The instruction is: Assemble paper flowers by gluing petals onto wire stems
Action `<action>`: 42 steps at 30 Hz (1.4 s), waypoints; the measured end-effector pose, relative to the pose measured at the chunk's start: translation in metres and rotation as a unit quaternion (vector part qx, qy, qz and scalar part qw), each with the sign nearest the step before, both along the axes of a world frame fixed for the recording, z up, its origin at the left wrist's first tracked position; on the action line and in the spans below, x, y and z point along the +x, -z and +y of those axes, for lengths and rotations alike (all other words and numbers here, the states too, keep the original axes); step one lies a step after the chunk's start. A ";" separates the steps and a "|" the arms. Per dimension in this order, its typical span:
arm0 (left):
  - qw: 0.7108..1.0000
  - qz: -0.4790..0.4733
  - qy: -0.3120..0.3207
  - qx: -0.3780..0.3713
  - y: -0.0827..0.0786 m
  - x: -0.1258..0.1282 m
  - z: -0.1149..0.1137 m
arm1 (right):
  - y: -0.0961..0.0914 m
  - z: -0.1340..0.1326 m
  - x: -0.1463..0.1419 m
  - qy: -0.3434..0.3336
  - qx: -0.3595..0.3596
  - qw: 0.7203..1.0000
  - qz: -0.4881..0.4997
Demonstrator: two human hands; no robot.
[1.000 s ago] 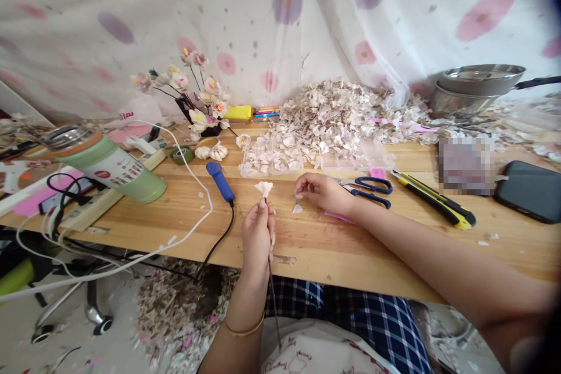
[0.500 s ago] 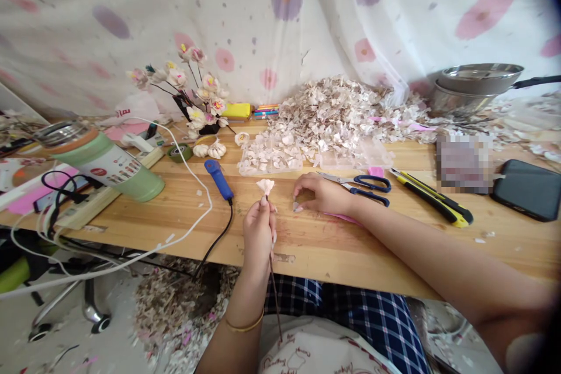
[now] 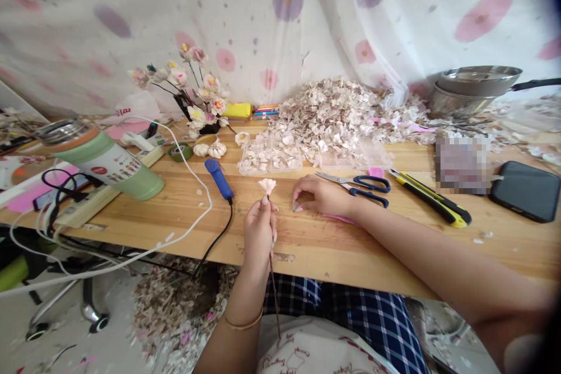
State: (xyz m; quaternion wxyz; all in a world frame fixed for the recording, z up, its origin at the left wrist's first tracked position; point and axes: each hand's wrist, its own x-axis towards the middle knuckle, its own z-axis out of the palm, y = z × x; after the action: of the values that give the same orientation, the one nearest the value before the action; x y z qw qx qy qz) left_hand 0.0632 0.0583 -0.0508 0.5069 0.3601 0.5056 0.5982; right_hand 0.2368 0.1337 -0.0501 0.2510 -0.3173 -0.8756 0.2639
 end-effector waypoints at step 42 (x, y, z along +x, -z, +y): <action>0.994 -0.025 0.097 -0.041 0.000 0.006 0.002 | -0.047 -0.005 0.005 0.036 -0.050 0.993 0.102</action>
State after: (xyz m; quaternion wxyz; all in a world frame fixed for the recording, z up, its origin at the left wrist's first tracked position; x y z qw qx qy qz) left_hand 0.0688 0.0602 -0.0503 0.5898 0.3708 0.4795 0.5337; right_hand 0.2419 0.1290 -0.0030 0.3324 -0.3320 -0.8193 0.3288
